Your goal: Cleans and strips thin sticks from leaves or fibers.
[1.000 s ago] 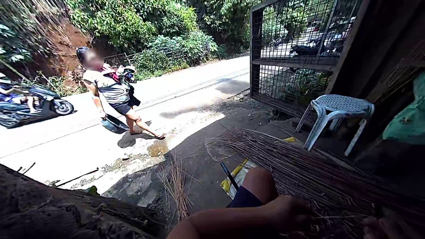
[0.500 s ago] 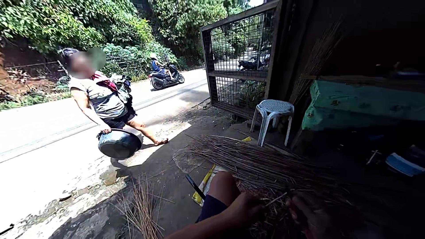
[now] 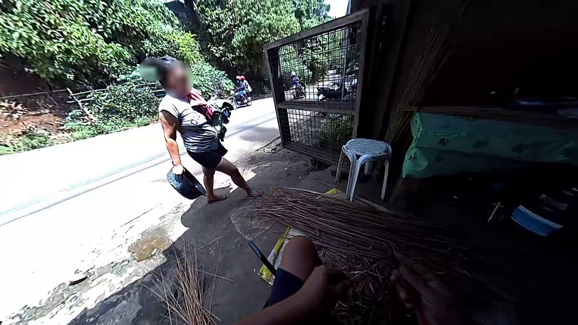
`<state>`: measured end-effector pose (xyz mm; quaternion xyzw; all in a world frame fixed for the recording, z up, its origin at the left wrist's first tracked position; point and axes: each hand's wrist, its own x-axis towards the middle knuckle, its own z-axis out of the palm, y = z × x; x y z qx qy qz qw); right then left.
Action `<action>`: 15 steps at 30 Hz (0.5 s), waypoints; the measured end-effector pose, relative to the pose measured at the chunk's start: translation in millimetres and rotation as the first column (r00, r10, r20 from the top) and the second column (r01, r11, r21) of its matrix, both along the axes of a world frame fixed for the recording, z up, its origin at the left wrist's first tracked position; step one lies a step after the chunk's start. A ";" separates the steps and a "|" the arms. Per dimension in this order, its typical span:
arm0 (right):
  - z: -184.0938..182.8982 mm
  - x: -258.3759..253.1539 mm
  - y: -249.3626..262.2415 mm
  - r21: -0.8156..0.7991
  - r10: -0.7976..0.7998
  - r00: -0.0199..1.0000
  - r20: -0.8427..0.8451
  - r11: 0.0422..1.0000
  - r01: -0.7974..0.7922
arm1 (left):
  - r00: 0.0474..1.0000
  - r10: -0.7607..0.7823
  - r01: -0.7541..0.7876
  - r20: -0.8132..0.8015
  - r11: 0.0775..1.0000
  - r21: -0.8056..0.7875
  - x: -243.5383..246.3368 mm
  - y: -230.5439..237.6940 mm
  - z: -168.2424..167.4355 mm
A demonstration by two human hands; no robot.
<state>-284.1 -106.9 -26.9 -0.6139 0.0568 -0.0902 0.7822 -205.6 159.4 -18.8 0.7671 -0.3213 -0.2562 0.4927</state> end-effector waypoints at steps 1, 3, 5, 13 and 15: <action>-2.9 0.2 8.2 -0.013 0.057 0.998 -0.001 0.998 -0.057 | 0.999 0.005 -0.006 0.039 1.000 0.025 -0.8 -2.7 1.9; -7.2 1.8 20.0 -0.025 0.098 0.995 0.016 0.995 -0.097 | 0.988 -0.006 -0.004 0.156 0.998 0.062 -3.2 -6.0 6.2; -7.5 3.9 21.2 -0.034 0.093 0.996 0.018 0.995 -0.092 | 0.958 -0.016 -0.005 0.288 0.997 0.073 -4.8 -7.0 8.2; -11.1 8.9 17.3 0.006 -0.124 0.992 0.036 0.992 0.124 | 0.920 0.024 -0.057 0.391 0.996 0.073 -5.4 -11.3 10.9; -11.9 12.3 7.1 0.038 -0.233 0.972 0.041 0.972 0.232 | 0.931 0.024 -0.048 0.363 0.997 0.057 -6.7 -9.1 10.6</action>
